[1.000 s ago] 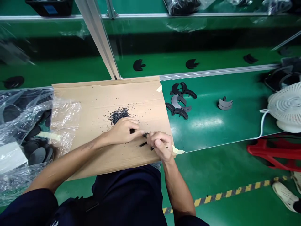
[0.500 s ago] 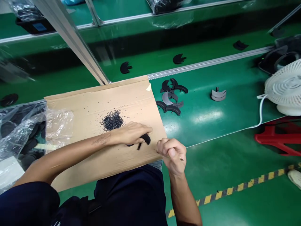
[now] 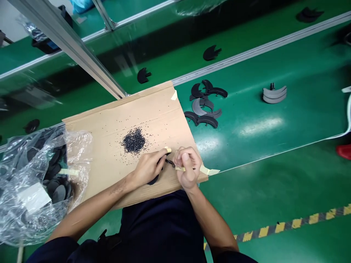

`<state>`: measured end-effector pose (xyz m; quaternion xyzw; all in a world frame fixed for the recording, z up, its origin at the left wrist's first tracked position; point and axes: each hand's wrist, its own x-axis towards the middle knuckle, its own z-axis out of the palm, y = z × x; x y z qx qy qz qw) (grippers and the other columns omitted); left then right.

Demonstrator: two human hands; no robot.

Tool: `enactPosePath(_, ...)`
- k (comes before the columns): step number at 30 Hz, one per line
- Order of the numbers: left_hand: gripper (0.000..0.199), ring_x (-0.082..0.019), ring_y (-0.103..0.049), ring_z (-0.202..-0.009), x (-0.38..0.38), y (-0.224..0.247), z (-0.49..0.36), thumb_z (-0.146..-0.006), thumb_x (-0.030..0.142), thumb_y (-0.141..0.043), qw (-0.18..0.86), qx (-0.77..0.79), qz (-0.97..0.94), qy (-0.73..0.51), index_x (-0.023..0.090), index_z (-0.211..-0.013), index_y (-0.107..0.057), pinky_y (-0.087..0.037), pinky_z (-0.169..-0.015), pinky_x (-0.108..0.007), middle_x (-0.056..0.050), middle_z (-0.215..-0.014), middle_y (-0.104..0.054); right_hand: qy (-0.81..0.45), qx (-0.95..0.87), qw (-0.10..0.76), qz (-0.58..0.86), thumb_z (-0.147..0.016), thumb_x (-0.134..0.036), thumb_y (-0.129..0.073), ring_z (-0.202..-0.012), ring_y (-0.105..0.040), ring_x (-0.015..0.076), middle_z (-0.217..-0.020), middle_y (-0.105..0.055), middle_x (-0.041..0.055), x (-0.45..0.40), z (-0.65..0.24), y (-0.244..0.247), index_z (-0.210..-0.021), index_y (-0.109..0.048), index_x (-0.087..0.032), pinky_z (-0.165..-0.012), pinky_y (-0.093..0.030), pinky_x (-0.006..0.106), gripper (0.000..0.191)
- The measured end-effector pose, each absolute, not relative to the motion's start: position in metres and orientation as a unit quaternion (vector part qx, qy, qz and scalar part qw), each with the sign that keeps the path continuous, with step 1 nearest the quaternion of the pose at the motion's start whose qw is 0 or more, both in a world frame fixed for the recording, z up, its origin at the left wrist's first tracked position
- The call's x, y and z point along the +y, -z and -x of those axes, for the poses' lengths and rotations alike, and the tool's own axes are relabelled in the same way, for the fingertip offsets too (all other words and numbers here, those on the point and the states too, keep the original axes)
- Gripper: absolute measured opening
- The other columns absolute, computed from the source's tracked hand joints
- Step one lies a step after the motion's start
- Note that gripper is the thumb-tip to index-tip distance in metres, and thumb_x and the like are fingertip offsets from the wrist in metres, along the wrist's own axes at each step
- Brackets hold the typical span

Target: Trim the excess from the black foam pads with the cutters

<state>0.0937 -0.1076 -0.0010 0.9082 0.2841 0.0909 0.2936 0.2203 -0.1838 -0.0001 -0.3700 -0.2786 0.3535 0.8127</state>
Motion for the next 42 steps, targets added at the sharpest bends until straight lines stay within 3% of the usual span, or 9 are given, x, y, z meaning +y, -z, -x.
enactPosePath(3,0.026,-0.017,-0.064,-0.062,-0.109,-0.001,-0.091,-0.104,0.025,-0.038,0.307,0.291,-0.903,-0.076,0.018,-0.118,-0.058,-0.048,-0.06,-0.024,-0.003,-0.078,-0.068,-0.346,-0.276,0.816,0.372,-0.099,-0.036,-0.059,-0.046,-0.029,0.0098,-0.058,-0.036,-0.0054,-0.185,-0.22,0.003,-0.076,-0.058,-0.021,-0.046,-0.024,0.026,0.028)
enactPosePath(8,0.032,-0.02,-0.069,-0.08,-0.117,-0.004,-0.081,-0.107,0.029,-0.034,0.393,0.278,-0.871,-0.097,0.018,-0.131,-0.053,-0.055,-0.074,-0.029,-0.006,-0.094,-0.071,-0.342,-0.277,0.818,0.37,-0.1,-0.038,-0.058,-0.046,-0.03,0.0096,-0.057,-0.035,-0.0057,-0.188,-0.221,-0.002,-0.076,-0.057,-0.021,-0.047,-0.025,0.026,0.029)
enactPosePath(13,0.037,-0.022,-0.068,-0.078,-0.13,-0.001,-0.074,-0.108,0.033,-0.034,0.407,0.304,-0.855,-0.105,0.015,-0.136,-0.051,-0.057,-0.073,-0.033,-0.008,-0.092,-0.07,-0.336,-0.28,0.82,0.369,-0.101,-0.043,-0.053,-0.045,-0.028,0.0097,-0.057,-0.034,-0.0059,-0.183,-0.217,-0.005,-0.076,-0.053,-0.022,-0.048,-0.027,0.026,0.033)
enactPosePath(18,0.038,-0.025,-0.071,-0.097,-0.136,0.003,-0.075,-0.108,0.033,-0.034,0.406,0.31,-0.85,-0.132,0.015,-0.137,-0.049,-0.06,-0.084,-0.039,-0.013,-0.113,-0.071,-0.34,-0.292,0.81,0.378,-0.103,-0.043,-0.051,-0.045,-0.028,0.0103,-0.057,-0.034,-0.0059,-0.175,-0.212,-0.002,-0.076,-0.052,-0.022,-0.048,-0.027,0.027,0.034)
enactPosePath(34,0.027,-0.021,-0.069,-0.079,-0.137,0.002,-0.075,-0.107,0.029,-0.032,0.386,0.31,-0.861,-0.112,0.016,-0.114,-0.054,-0.059,-0.073,-0.034,-0.008,-0.092,-0.069,-0.323,-0.344,0.779,0.414,-0.104,-0.041,-0.047,-0.046,-0.03,0.0113,-0.058,-0.034,-0.0056,-0.174,-0.206,0.002,-0.075,-0.052,-0.022,-0.049,-0.03,0.029,0.035)
enactPosePath(39,0.031,-0.021,-0.069,-0.083,-0.137,0.003,-0.075,-0.106,0.024,-0.032,0.405,0.314,-0.851,-0.111,0.015,-0.124,-0.055,-0.059,-0.074,-0.033,-0.01,-0.099,-0.07,-0.308,-0.34,0.777,0.43,-0.104,-0.04,-0.047,-0.044,-0.028,0.0106,-0.056,-0.033,-0.0061,-0.179,-0.203,0.007,-0.075,-0.051,-0.023,-0.048,-0.03,0.029,0.034)
enactPosePath(42,0.035,-0.02,-0.069,-0.089,-0.136,0.005,-0.076,-0.105,0.023,-0.036,0.456,0.319,-0.819,-0.14,0.015,-0.133,-0.055,-0.059,-0.082,-0.032,-0.01,-0.1,-0.07,-0.305,-0.345,0.769,0.444,-0.102,-0.044,-0.051,-0.043,-0.029,0.0108,-0.054,-0.033,-0.0061,-0.182,-0.201,0.013,-0.073,-0.052,-0.023,-0.047,-0.03,0.03,0.036)
